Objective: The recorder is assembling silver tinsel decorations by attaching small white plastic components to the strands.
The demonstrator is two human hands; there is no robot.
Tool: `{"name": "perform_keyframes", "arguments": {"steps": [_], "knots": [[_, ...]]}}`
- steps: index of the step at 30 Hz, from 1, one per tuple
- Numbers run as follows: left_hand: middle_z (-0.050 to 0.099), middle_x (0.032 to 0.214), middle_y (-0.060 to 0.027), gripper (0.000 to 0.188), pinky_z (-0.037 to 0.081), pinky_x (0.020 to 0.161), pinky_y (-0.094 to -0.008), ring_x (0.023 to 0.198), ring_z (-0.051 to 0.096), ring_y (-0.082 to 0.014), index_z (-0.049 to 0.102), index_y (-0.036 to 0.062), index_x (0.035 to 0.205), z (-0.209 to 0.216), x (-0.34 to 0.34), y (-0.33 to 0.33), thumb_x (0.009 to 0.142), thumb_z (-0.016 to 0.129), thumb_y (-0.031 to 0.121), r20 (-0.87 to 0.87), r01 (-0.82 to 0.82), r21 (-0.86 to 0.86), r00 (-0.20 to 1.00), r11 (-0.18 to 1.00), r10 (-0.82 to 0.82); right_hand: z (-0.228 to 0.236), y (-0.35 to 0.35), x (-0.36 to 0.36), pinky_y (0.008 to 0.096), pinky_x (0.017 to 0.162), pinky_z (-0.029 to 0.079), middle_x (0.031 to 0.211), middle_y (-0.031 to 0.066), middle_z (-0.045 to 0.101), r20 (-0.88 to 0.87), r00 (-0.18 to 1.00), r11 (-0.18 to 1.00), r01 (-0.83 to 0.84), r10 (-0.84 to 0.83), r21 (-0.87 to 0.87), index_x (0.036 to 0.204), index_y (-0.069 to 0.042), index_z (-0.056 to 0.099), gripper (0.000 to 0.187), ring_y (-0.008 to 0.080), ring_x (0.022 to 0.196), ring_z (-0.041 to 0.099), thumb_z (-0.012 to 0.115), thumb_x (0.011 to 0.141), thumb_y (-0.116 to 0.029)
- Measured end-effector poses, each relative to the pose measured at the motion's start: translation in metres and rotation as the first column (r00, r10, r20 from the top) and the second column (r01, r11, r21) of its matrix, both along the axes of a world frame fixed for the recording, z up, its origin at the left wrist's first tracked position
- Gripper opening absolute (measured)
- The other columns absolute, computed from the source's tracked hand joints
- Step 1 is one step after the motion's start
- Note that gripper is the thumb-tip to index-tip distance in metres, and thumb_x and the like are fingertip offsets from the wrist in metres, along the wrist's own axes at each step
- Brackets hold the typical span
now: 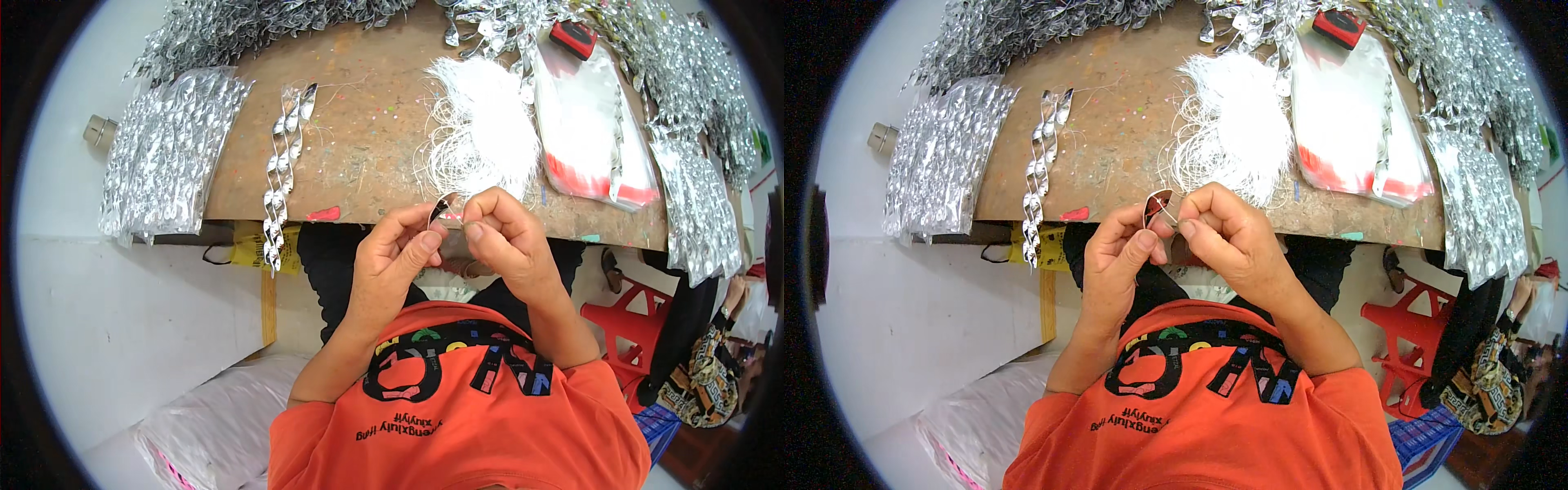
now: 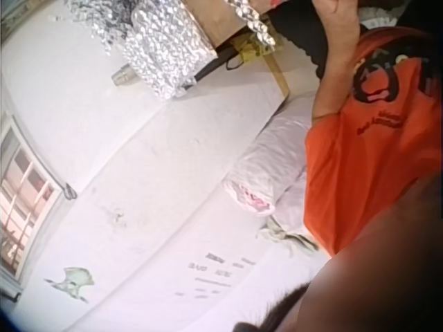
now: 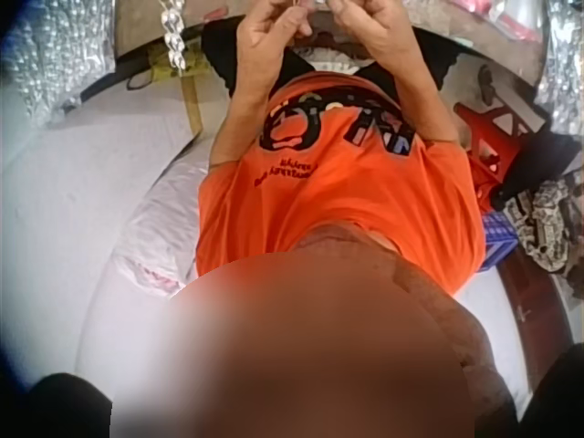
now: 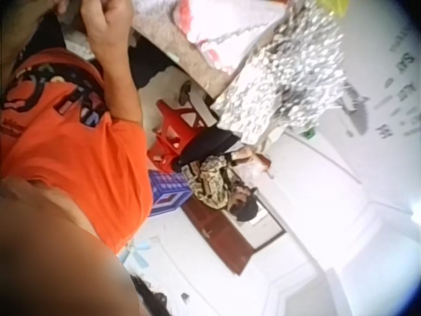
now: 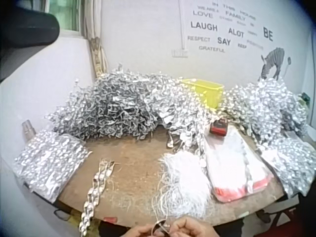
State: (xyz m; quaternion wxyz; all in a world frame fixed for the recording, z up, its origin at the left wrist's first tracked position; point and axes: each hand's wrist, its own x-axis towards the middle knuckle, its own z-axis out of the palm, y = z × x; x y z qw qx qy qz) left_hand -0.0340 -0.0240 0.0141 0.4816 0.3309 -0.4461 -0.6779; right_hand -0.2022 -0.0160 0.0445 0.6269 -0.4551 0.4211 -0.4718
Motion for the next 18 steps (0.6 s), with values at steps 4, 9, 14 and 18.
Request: {"name": "perform_keyframes", "arguments": {"steps": [4, 9, 14, 18], "knots": [[0.06, 0.093, -0.0068, 0.03, 0.045, 0.068, -0.0203, 0.074, 0.052, -0.0075, 0.051, -0.0025, 0.115, 0.0004, 0.0007, 0.0004, 0.089, 0.056, 0.013, -0.012, -0.004, -0.008, 1.0, 1.0, 0.004, -0.0048, 0.0001, -0.0034, 0.0154, 0.049, 0.027, 0.069, -0.0056, 0.044, -0.049, 0.999, 1.0, -0.018, 0.018, -0.009, 0.091, -0.003, 0.047, 0.01, 0.0003, 0.057, 0.035, 0.05, 0.087, -0.011], [0.06, 0.094, -0.0063, 0.03, 0.045, 0.067, -0.0202, 0.074, 0.052, -0.0071, 0.052, -0.0022, 0.114, 0.0017, 0.0016, 0.0008, 0.089, 0.057, 0.013, -0.019, -0.018, -0.011, 1.0, 1.0, 0.018, -0.0048, 0.0, -0.0024, 0.0154, 0.049, 0.028, 0.07, -0.0055, 0.044, -0.047, 0.999, 1.0, -0.024, 0.024, -0.012, 0.091, -0.003, 0.047, 0.01, 0.0002, 0.057, 0.035, 0.05, 0.088, -0.012], [0.059, 0.094, -0.0055, 0.03, 0.045, 0.068, -0.0203, 0.075, 0.052, -0.0067, 0.051, -0.0015, 0.115, 0.0024, 0.0007, 0.002, 0.088, 0.057, 0.012, -0.004, -0.005, -0.009, 1.0, 1.0, 0.005, -0.0033, -0.0002, -0.0024, 0.0155, 0.048, 0.026, 0.069, -0.006, 0.043, -0.028, 0.999, 1.0, -0.027, 0.027, -0.008, 0.091, -0.003, 0.047, 0.01, -0.0001, 0.055, 0.034, 0.05, 0.088, -0.012], [0.06, 0.094, -0.0063, 0.032, 0.045, 0.067, -0.0208, 0.074, 0.053, -0.0073, 0.052, -0.0009, 0.115, 0.0015, 0.0, 0.0036, 0.088, 0.058, 0.014, 0.04, 0.003, -0.033, 0.999, 0.999, -0.002, -0.0024, -0.0007, -0.0012, 0.0155, 0.047, 0.025, 0.067, -0.0064, 0.043, 0.012, 1.0, 1.0, -0.006, 0.006, 0.007, 0.091, -0.003, 0.047, 0.009, -0.0005, 0.054, 0.033, 0.05, 0.088, -0.011]]}}
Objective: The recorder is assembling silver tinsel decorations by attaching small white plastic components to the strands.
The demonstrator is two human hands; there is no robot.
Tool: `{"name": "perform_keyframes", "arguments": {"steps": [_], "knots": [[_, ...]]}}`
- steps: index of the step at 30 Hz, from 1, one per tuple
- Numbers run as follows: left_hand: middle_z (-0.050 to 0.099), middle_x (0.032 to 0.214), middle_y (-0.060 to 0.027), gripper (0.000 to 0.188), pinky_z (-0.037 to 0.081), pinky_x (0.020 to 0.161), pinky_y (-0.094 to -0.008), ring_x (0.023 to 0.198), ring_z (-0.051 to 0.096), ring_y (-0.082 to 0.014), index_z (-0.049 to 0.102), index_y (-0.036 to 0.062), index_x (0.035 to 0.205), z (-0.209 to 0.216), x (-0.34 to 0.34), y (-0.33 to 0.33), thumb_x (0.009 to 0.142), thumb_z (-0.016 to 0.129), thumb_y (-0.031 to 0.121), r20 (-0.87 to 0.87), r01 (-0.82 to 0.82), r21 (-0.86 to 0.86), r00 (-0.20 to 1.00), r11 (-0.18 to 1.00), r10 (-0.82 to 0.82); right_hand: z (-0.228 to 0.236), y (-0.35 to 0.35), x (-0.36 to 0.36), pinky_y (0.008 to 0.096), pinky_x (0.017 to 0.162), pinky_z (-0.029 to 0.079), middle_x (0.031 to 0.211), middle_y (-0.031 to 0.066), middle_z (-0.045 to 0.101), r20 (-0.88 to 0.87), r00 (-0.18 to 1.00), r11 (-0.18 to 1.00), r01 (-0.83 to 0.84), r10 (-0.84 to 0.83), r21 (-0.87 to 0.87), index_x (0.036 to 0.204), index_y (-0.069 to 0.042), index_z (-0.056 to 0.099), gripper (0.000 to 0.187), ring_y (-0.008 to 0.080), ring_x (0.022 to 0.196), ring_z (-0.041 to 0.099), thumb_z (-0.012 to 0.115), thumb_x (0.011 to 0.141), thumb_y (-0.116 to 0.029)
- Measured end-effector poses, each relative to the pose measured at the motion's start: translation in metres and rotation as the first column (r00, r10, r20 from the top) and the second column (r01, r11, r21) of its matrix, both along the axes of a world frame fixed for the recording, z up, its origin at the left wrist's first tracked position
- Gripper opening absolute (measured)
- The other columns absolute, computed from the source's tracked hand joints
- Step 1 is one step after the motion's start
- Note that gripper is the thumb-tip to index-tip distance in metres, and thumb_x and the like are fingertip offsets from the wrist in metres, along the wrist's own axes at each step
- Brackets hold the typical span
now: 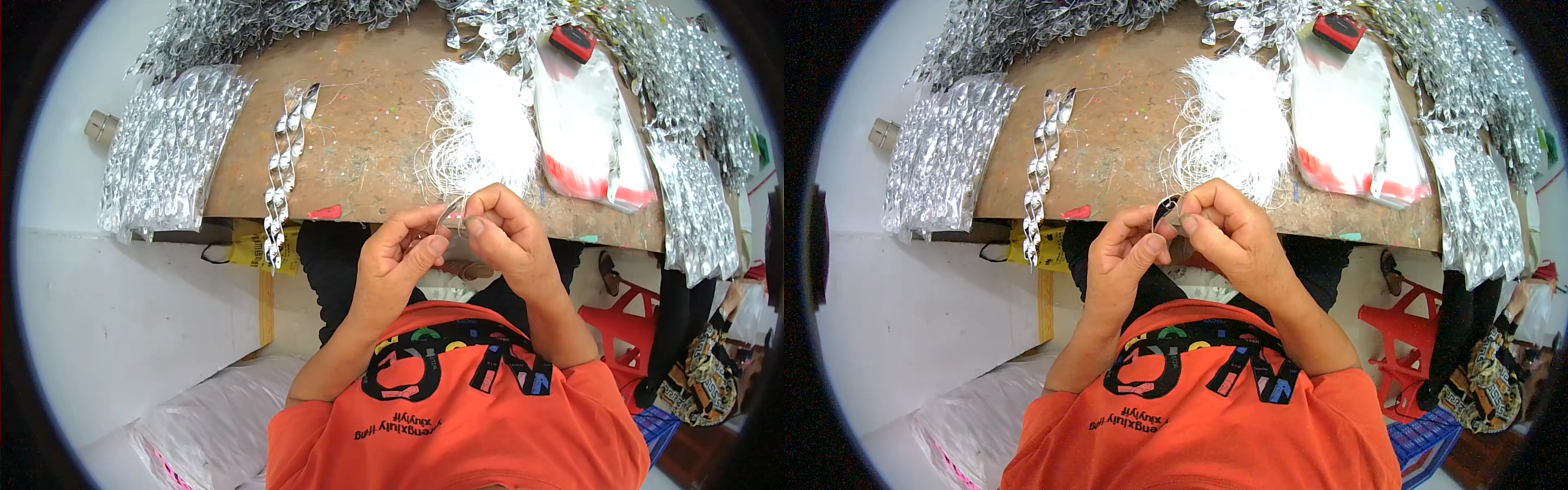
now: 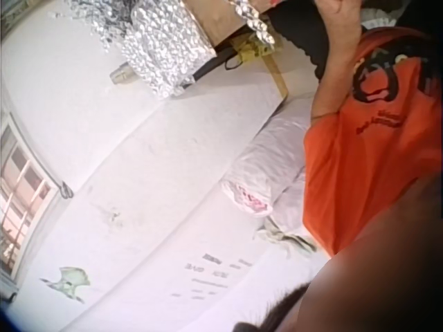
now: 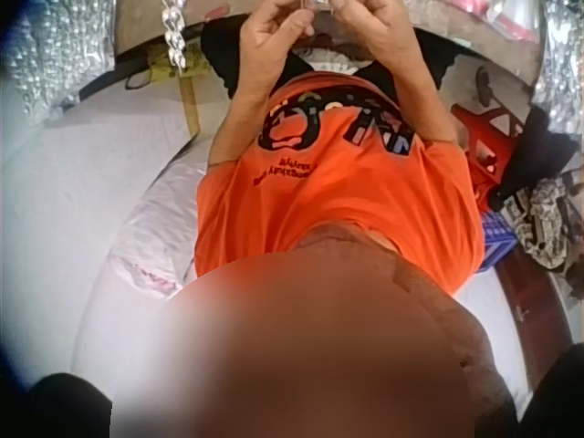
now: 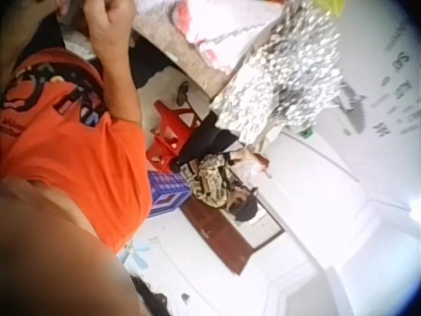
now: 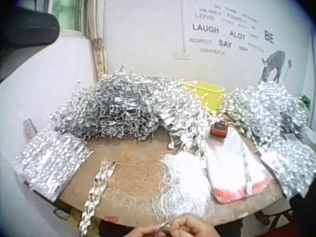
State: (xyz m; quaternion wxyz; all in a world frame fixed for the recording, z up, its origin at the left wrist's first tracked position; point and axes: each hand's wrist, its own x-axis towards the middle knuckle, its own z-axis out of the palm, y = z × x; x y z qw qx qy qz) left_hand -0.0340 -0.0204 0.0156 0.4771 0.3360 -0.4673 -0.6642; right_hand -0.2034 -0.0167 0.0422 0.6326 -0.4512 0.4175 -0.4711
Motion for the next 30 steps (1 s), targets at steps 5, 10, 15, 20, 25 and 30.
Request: {"name": "perform_keyframes", "arguments": {"steps": [5, 10, 15, 20, 25, 30], "knots": [[0.061, 0.093, -0.0072, 0.031, 0.044, 0.065, -0.0218, 0.069, 0.052, -0.0076, 0.053, -0.0008, 0.112, -0.0017, -0.0019, -0.0012, 0.087, 0.059, 0.018, 0.005, -0.043, -0.002, 0.999, 0.999, 0.043, -0.0026, 0.0017, 0.0007, 0.0154, 0.047, 0.025, 0.067, -0.0069, 0.043, -0.045, 0.999, 0.999, -0.026, 0.024, -0.036, 0.091, -0.003, 0.047, 0.008, -0.0006, 0.054, 0.033, 0.05, 0.088, -0.01], [0.061, 0.094, -0.0068, 0.031, 0.044, 0.065, -0.0218, 0.07, 0.052, -0.0076, 0.053, -0.0011, 0.111, -0.002, -0.0018, -0.0011, 0.087, 0.059, 0.018, -0.011, -0.052, 0.016, 0.999, 0.999, 0.052, -0.0017, 0.0013, 0.0013, 0.0155, 0.047, 0.025, 0.067, -0.0069, 0.043, -0.054, 0.998, 0.999, -0.028, 0.026, -0.036, 0.091, -0.003, 0.047, 0.008, -0.0004, 0.055, 0.033, 0.05, 0.088, -0.01], [0.061, 0.093, -0.0067, 0.031, 0.044, 0.065, -0.0215, 0.07, 0.052, -0.0076, 0.053, -0.0007, 0.112, -0.0013, -0.0012, -0.0007, 0.087, 0.059, 0.018, -0.016, -0.04, 0.02, 0.999, 0.999, 0.04, -0.0015, 0.0013, 0.0016, 0.0156, 0.046, 0.025, 0.067, -0.0059, 0.044, -0.054, 0.998, 0.999, -0.023, 0.021, -0.031, 0.091, -0.003, 0.046, 0.009, -0.0001, 0.054, 0.034, 0.05, 0.088, -0.011], [0.061, 0.094, -0.0072, 0.032, 0.045, 0.066, -0.0213, 0.072, 0.053, -0.0081, 0.052, -0.0002, 0.113, -0.0021, -0.0016, 0.0001, 0.086, 0.06, 0.016, -0.026, -0.035, 0.023, 0.999, 0.999, 0.036, -0.0029, 0.0002, 0.0002, 0.0161, 0.044, 0.026, 0.065, -0.0054, 0.043, -0.051, 0.999, 0.999, -0.015, 0.014, -0.031, 0.091, -0.003, 0.046, 0.008, 0.0004, 0.051, 0.034, 0.049, 0.088, -0.011], [0.061, 0.093, -0.0069, 0.032, 0.046, 0.068, -0.0215, 0.073, 0.055, -0.0087, 0.052, -0.0005, 0.113, -0.0029, -0.0021, 0.0028, 0.086, 0.061, 0.013, -0.014, 0.013, 0.035, 1.0, 0.999, -0.012, -0.0044, -0.002, 0.0041, 0.0169, 0.043, 0.027, 0.061, -0.0038, 0.043, -0.031, 0.999, 0.998, 0.039, -0.04, -0.04, 0.092, -0.003, 0.045, 0.007, 0.002, 0.048, 0.035, 0.046, 0.089, -0.009], [0.06, 0.099, -0.0079, 0.032, 0.046, 0.07, -0.0216, 0.079, 0.055, -0.0092, 0.052, -0.001, 0.113, -0.0073, -0.0018, 0.0009, 0.085, 0.061, 0.012, -0.024, 0.095, 0.045, 0.995, 0.994, -0.094, -0.0093, -0.0073, -0.002, 0.0167, 0.043, 0.032, 0.062, -0.0007, 0.048, 0.067, 0.997, 0.995, 0.031, -0.025, -0.09, 0.096, -0.003, 0.047, 0.01, 0.0044, 0.048, 0.041, 0.048, 0.09, -0.01]]}}
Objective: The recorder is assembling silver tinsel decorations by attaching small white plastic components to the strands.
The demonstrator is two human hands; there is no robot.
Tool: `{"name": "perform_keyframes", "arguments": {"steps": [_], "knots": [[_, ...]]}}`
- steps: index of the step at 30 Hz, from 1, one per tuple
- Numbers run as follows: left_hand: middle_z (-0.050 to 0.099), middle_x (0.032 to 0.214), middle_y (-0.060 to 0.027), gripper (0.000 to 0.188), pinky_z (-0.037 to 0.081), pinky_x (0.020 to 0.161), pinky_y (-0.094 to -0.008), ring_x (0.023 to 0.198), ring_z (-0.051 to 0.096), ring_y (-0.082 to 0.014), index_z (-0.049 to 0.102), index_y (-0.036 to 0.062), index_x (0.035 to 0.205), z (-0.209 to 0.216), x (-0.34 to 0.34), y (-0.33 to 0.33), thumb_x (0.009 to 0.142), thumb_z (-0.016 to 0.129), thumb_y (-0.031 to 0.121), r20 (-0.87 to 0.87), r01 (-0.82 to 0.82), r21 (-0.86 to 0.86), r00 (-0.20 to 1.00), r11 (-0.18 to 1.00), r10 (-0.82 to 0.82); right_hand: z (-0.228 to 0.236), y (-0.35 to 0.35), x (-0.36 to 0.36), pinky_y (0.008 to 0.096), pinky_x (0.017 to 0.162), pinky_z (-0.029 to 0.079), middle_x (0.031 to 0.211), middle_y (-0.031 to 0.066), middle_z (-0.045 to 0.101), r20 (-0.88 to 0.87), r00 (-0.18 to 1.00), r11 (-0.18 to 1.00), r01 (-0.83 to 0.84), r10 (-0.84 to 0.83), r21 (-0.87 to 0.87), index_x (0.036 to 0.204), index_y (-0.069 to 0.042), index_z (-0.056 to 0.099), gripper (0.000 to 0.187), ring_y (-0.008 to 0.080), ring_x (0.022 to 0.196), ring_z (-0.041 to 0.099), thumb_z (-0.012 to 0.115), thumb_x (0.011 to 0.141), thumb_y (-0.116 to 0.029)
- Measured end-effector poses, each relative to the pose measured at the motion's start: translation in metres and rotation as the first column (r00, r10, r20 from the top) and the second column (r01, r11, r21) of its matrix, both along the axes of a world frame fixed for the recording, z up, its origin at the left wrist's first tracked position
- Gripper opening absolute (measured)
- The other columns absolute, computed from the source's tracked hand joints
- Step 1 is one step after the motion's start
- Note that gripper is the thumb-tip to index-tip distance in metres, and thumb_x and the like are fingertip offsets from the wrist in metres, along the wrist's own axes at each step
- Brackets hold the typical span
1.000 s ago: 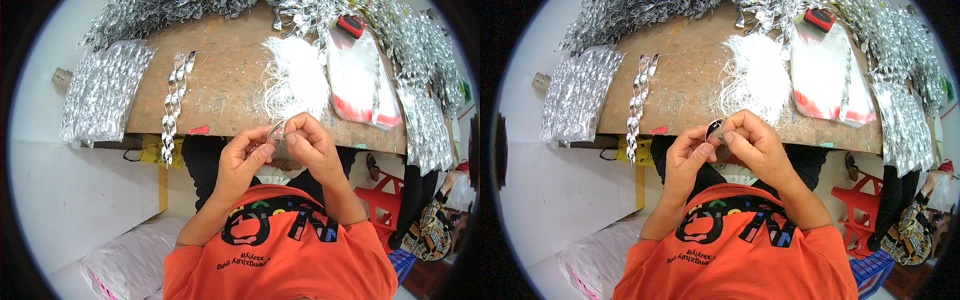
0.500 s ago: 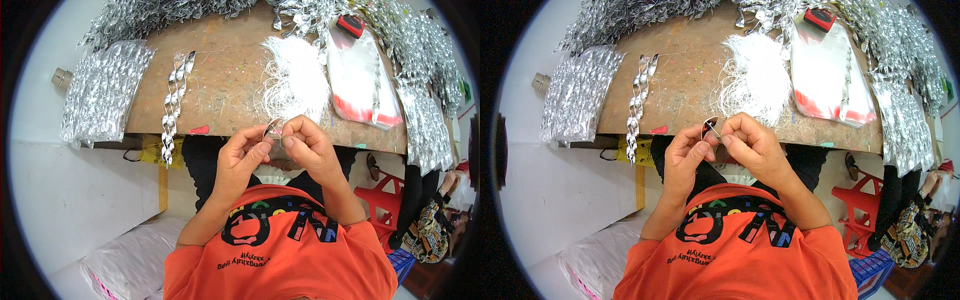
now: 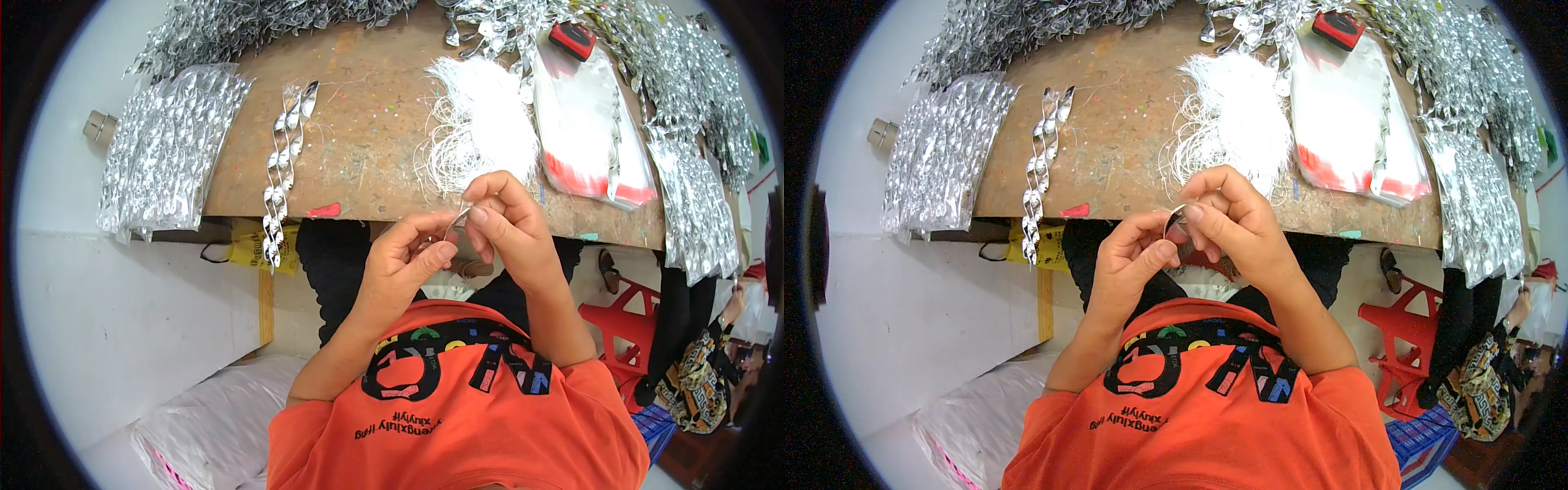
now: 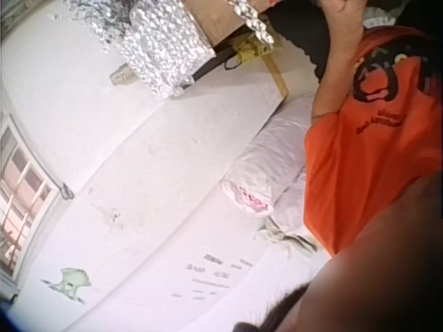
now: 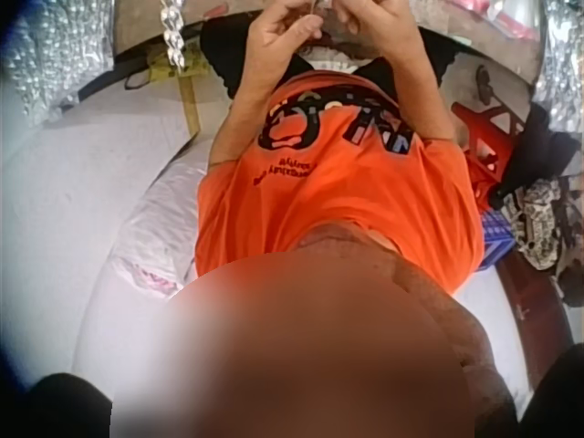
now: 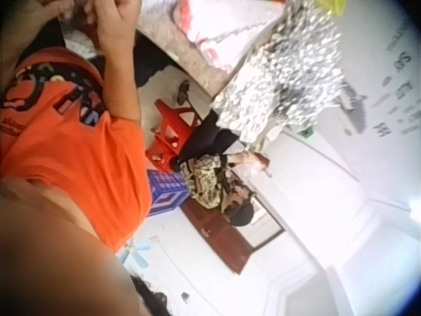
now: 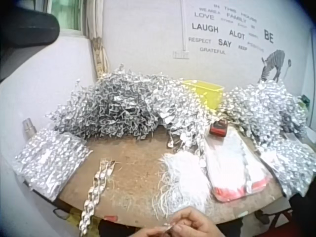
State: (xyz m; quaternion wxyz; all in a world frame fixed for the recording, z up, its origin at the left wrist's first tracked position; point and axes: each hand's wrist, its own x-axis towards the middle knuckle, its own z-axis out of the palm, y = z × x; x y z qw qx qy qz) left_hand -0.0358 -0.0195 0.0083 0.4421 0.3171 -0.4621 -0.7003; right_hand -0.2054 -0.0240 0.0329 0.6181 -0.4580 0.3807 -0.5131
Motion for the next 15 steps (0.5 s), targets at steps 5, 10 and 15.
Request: {"name": "perform_keyframes", "arguments": {"steps": [5, 10, 15], "knots": [[0.058, 0.105, -0.0084, 0.03, 0.045, 0.073, -0.0222, 0.085, 0.054, -0.01, 0.053, -0.0013, 0.112, 0.006, -0.003, -0.002, 0.085, 0.06, 0.011, -0.105, 0.054, 0.01, 0.993, 0.999, -0.052, -0.004, 0.0, -0.004, 0.016, 0.044, 0.034, 0.063, 0.0005, 0.049, 0.001, 0.999, 0.999, -0.051, 0.051, 0.005, 0.096, -0.003, 0.049, 0.01, 0.0048, 0.049, 0.043, 0.05, 0.09, -0.012], [0.058, 0.106, -0.0096, 0.018, 0.045, 0.068, -0.023, 0.086, 0.056, -0.0122, 0.059, 0.0001, 0.099, 0.009, -0.001, -0.013, 0.087, 0.057, 0.012, -0.125, -0.066, 0.057, 0.989, 0.996, 0.072, -0.004, 0.0, -0.004, 0.0164, 0.045, 0.034, 0.064, 0.0008, 0.049, -0.013, 0.999, 0.999, -0.047, 0.047, 0.005, 0.094, -0.003, 0.049, 0.01, 0.005, 0.05, 0.043, 0.05, 0.091, -0.012], [0.057, 0.105, -0.0101, 0.012, 0.044, 0.065, -0.0225, 0.084, 0.056, -0.0125, 0.06, 0.0006, 0.092, 0.013, -0.002, -0.015, 0.087, 0.057, 0.012, -0.135, -0.113, 0.059, 0.984, 0.992, 0.12, -0.005, -0.001, -0.003, 0.0179, 0.045, 0.034, 0.063, 0.0007, 0.049, -0.013, 0.999, 0.999, -0.052, 0.052, -0.003, 0.094, -0.003, 0.048, 0.01, 0.0058, 0.05, 0.043, 0.05, 0.09, -0.012]]}}
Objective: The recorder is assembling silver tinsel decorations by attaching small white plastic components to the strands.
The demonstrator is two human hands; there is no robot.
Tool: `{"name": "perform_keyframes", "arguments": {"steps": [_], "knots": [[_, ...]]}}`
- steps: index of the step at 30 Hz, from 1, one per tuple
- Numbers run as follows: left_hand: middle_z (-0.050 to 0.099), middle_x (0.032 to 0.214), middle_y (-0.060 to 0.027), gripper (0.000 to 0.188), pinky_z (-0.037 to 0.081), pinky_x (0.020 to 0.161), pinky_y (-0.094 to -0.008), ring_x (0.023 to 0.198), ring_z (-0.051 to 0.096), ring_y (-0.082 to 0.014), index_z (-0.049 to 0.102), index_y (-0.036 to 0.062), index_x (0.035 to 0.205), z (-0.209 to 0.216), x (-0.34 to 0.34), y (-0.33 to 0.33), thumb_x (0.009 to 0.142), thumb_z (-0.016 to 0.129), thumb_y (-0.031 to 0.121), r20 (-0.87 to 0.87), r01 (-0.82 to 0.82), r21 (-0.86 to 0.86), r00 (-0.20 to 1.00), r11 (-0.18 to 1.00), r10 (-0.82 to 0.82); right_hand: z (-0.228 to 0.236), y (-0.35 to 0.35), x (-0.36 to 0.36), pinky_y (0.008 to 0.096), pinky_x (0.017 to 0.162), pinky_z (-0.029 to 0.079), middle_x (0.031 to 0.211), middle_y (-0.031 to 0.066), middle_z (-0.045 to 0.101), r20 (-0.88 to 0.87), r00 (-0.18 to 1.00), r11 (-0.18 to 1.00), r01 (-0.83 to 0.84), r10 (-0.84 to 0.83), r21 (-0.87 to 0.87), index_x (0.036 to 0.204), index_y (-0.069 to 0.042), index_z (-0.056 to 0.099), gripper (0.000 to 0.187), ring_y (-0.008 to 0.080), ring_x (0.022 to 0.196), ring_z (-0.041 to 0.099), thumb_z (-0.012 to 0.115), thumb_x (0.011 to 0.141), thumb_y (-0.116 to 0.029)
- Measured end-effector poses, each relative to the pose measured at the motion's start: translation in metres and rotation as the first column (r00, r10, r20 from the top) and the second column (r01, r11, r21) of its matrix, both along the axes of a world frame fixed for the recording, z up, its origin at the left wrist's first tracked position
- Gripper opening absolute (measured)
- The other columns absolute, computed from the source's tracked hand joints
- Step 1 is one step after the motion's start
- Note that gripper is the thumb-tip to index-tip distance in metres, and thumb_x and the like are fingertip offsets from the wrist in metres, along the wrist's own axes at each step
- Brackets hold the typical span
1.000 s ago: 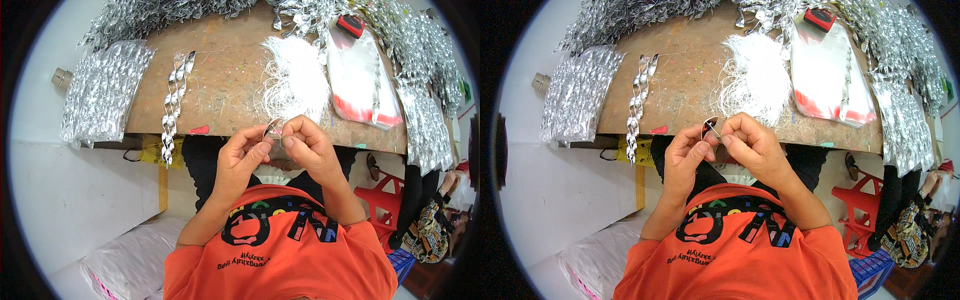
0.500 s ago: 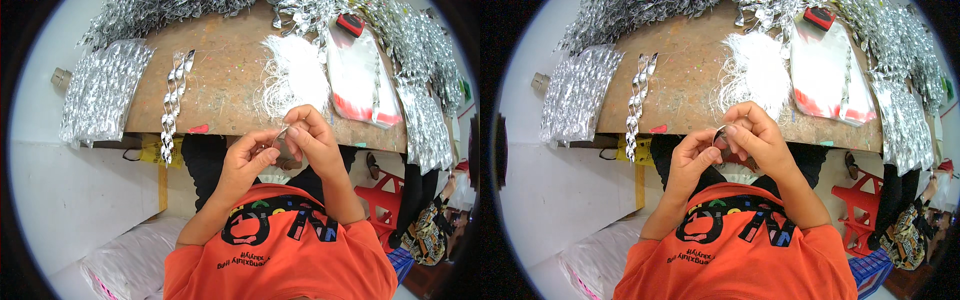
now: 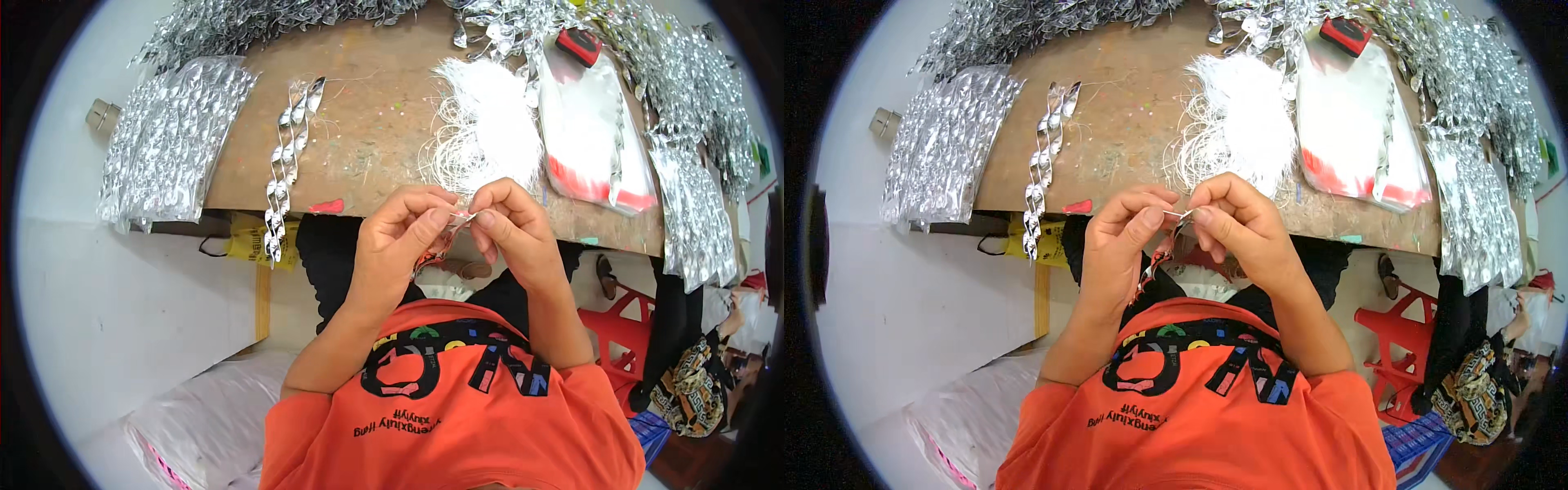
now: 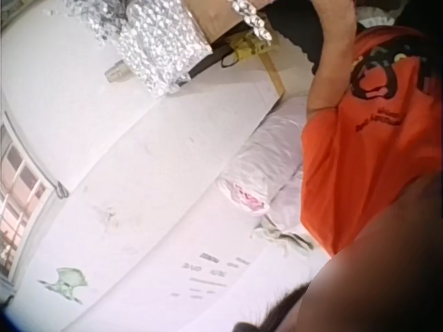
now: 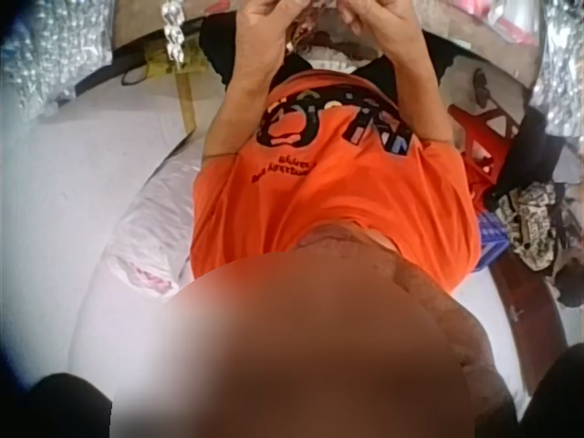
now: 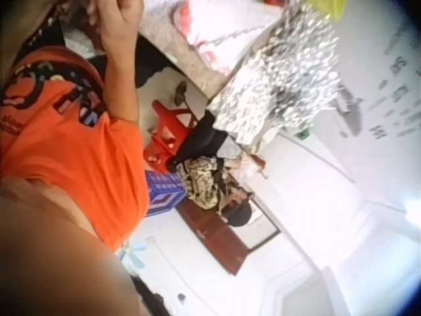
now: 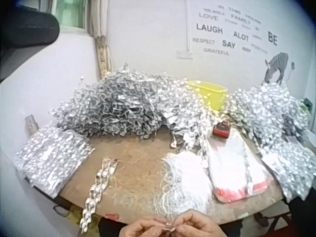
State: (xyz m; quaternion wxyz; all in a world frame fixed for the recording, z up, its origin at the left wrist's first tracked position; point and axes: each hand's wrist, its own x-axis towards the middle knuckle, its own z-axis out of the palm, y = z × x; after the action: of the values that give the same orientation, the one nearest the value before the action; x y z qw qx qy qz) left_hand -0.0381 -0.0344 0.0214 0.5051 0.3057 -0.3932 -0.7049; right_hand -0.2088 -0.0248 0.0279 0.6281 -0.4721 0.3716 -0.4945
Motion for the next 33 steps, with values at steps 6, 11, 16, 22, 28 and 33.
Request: {"name": "perform_keyframes", "arguments": {"steps": [6, 11, 16, 22, 28, 33], "knots": [[0.054, 0.108, -0.01, 0.008, 0.043, 0.074, -0.0239, 0.086, 0.055, -0.0121, 0.06, 0.0011, 0.09, 0.01, -0.002, -0.001, 0.085, 0.054, 0.005, 0.072, -0.043, -0.127, 0.996, 0.991, 0.053, 0.007, 0.002, 0.0, 0.0178, 0.047, 0.033, 0.061, -0.0005, 0.048, -0.06, 0.996, 0.998, 0.058, -0.058, -0.004, 0.098, -0.002, 0.05, 0.015, 0.005, 0.051, 0.042, 0.052, 0.09, -0.015], [0.053, 0.105, -0.0103, 0.011, 0.042, 0.08, -0.0249, 0.092, 0.052, -0.0129, 0.062, 0.0009, 0.091, 0.013, -0.011, -0.012, 0.082, 0.057, 0.002, 0.285, 0.009, -0.616, 0.935, 0.788, 0.212, 0.017, 0.008, 0.001, 0.0164, 0.043, 0.028, 0.064, -0.0031, 0.052, -0.145, 0.986, 0.996, 0.071, -0.08, -0.061, 0.091, -0.001, 0.06, 0.008, -0.0001, 0.048, 0.038, 0.055, 0.086, -0.004], [0.053, 0.107, -0.0088, 0.023, 0.043, 0.079, -0.0248, 0.095, 0.053, -0.0124, 0.057, 0.0017, 0.105, 0.005, -0.021, -0.01, 0.082, 0.058, 0.002, 0.25, 0.023, -0.434, 0.964, 0.9, 0.096, 0.011, 0.007, -0.005, 0.0164, 0.041, 0.027, 0.063, -0.0022, 0.051, -0.144, 0.979, 0.988, 0.132, -0.142, -0.078, 0.091, -0.001, 0.057, 0.007, 0.001, 0.046, 0.038, 0.052, 0.086, -0.005], [0.059, 0.099, -0.0055, 0.036, 0.046, 0.072, -0.0229, 0.082, 0.057, -0.0102, 0.051, 0.0035, 0.119, -0.005, -0.019, 0.002, 0.083, 0.059, 0.002, 0.432, 0.246, -0.362, 0.899, 0.899, -0.072, 0.015, -0.001, -0.007, 0.0169, 0.039, 0.026, 0.055, -0.0037, 0.044, -0.045, 0.963, 0.962, 0.267, -0.265, 0.055, 0.088, -0.003, 0.053, 0.007, 0.0021, 0.043, 0.034, 0.049, 0.088, -0.009], [0.059, 0.092, -0.0038, 0.039, 0.042, 0.065, -0.0194, 0.075, 0.053, -0.0083, 0.058, 0.0057, 0.117, 0.007, 0.004, -0.007, 0.079, 0.059, -0.002, 0.567, 0.244, -0.458, 0.82, 0.855, 0.07, 0.008, -0.012, -0.022, 0.0168, 0.039, 0.02, 0.052, -0.004, 0.04, 0.274, 0.94, 0.964, 0.143, -0.204, 0.226, 0.089, -0.005, 0.052, 0.011, 0.0017, 0.042, 0.03, 0.052, 0.088, -0.016], [0.058, 0.092, -0.006, 0.038, 0.043, 0.064, -0.0201, 0.074, 0.052, -0.0094, 0.057, 0.0037, 0.117, -0.008, 0.024, 0.003, 0.08, 0.055, -0.003, 0.633, 0.31, -0.412, 0.773, 0.857, 0.025, -0.012, -0.013, -0.026, 0.0172, 0.046, 0.028, 0.051, -0.0044, 0.041, 0.292, 0.93, 0.951, 0.14, -0.222, 0.276, 0.09, -0.006, 0.053, 0.01, 0.0026, 0.04, 0.026, 0.053, 0.088, -0.016]]}}
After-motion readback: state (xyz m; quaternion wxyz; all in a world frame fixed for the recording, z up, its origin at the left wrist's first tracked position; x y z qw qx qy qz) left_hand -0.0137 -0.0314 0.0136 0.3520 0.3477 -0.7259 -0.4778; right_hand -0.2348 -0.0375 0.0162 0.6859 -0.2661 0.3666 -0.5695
